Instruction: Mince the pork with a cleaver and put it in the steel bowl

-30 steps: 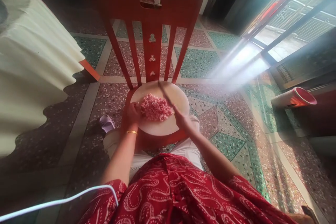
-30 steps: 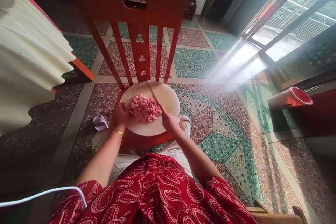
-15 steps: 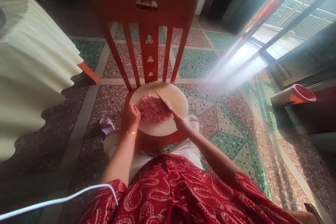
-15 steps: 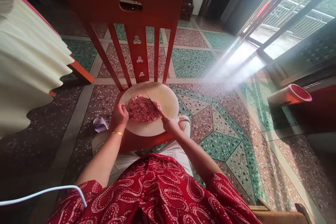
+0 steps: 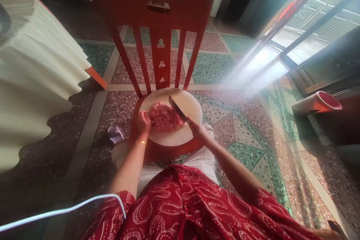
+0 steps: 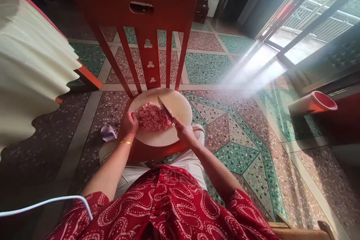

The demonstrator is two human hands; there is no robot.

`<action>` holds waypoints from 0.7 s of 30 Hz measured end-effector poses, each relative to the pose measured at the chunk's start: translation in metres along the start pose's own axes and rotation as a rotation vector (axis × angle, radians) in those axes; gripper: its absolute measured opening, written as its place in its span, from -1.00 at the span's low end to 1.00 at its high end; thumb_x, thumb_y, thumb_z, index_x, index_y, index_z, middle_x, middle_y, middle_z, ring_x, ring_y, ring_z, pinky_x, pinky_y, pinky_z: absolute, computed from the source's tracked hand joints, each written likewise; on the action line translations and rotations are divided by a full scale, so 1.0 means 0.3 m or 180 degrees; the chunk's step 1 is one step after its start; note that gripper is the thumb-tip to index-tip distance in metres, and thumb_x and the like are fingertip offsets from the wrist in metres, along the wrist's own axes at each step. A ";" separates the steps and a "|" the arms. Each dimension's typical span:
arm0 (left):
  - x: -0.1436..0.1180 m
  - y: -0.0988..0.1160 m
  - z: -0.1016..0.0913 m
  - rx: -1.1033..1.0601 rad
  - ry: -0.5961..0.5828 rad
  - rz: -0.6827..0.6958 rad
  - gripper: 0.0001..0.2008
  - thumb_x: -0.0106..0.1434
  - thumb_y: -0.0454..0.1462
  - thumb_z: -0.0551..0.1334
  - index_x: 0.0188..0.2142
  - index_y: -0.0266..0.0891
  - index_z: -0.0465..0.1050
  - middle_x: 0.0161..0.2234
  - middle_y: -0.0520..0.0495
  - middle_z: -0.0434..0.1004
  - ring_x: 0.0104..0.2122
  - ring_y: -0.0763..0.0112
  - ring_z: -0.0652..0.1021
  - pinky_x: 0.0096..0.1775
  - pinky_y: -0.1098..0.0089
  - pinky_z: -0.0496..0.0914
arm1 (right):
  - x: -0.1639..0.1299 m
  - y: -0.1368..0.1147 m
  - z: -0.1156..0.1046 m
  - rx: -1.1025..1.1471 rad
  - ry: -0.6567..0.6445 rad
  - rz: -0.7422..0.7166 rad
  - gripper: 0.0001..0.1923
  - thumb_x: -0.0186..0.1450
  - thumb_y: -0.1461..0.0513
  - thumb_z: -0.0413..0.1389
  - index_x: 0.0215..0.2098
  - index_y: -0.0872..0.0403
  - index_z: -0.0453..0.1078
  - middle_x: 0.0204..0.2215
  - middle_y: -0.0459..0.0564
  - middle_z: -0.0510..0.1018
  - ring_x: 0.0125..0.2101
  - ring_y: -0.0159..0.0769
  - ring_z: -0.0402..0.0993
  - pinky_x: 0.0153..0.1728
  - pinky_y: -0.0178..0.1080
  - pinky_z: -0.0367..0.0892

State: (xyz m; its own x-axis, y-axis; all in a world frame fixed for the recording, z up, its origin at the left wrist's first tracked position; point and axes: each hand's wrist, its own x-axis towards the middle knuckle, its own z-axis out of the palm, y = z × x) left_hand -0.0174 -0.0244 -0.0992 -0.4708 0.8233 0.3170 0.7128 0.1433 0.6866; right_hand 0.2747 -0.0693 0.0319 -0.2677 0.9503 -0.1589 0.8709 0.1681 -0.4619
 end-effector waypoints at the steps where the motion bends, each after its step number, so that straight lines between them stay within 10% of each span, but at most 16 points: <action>1: 0.000 0.004 -0.003 0.0007 -0.0009 -0.0002 -0.73 0.27 -0.30 -0.03 -0.17 -0.30 0.39 -0.23 -0.27 0.52 -0.20 0.20 0.54 -0.12 0.23 0.39 | -0.003 -0.015 -0.028 0.0051 0.0162 -0.0069 -0.49 0.40 0.23 -0.11 0.31 0.04 0.13 -0.17 0.07 0.62 -0.22 -0.21 0.59 -0.21 -0.28 0.43; 5: 0.002 0.005 0.000 0.0010 0.0023 -0.0040 -0.74 0.27 -0.33 -0.04 -0.17 -0.31 0.38 -0.22 -0.29 0.53 -0.20 0.22 0.54 -0.11 0.25 0.38 | 0.002 -0.067 -0.082 0.0357 0.0881 -0.0476 -0.47 0.42 0.23 -0.19 0.36 0.06 0.02 -0.01 0.10 0.54 -0.09 -0.24 0.53 -0.10 -0.26 0.40; 11: 0.002 -0.004 0.004 0.0059 -0.0030 -0.0051 -0.75 0.27 -0.32 -0.03 -0.17 -0.28 0.37 -0.22 -0.28 0.52 -0.19 0.19 0.54 -0.12 0.25 0.37 | 0.007 -0.008 0.045 0.0222 0.0001 -0.0172 -0.49 0.37 0.28 -0.08 0.28 0.09 0.18 -0.09 0.09 0.59 -0.18 -0.20 0.58 -0.17 -0.25 0.45; 18: 0.001 0.005 -0.001 0.0024 -0.0009 -0.0045 -0.74 0.27 -0.32 -0.04 -0.17 -0.29 0.37 -0.19 -0.30 0.52 -0.17 0.20 0.53 -0.10 0.25 0.36 | -0.021 -0.111 -0.073 0.0200 0.0849 -0.0682 -0.45 0.42 0.25 -0.17 0.36 -0.02 0.00 0.06 0.06 0.49 -0.01 -0.22 0.48 -0.04 -0.26 0.38; 21: 0.002 -0.005 0.003 -0.0011 -0.0010 -0.0072 -0.75 0.25 -0.33 -0.02 -0.16 -0.28 0.37 -0.21 -0.28 0.52 -0.16 0.20 0.53 -0.11 0.26 0.37 | -0.016 -0.109 0.000 -0.0001 0.0445 -0.0653 -0.47 0.41 0.26 -0.16 0.34 0.06 0.07 -0.05 0.14 0.56 -0.11 -0.21 0.54 -0.09 -0.26 0.41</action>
State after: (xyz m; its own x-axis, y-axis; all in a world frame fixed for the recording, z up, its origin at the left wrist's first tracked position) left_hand -0.0181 -0.0237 -0.1007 -0.4851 0.8216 0.2994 0.7003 0.1599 0.6957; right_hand 0.2477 -0.0793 0.0478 -0.3793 0.9233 0.0604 0.8043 0.3613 -0.4717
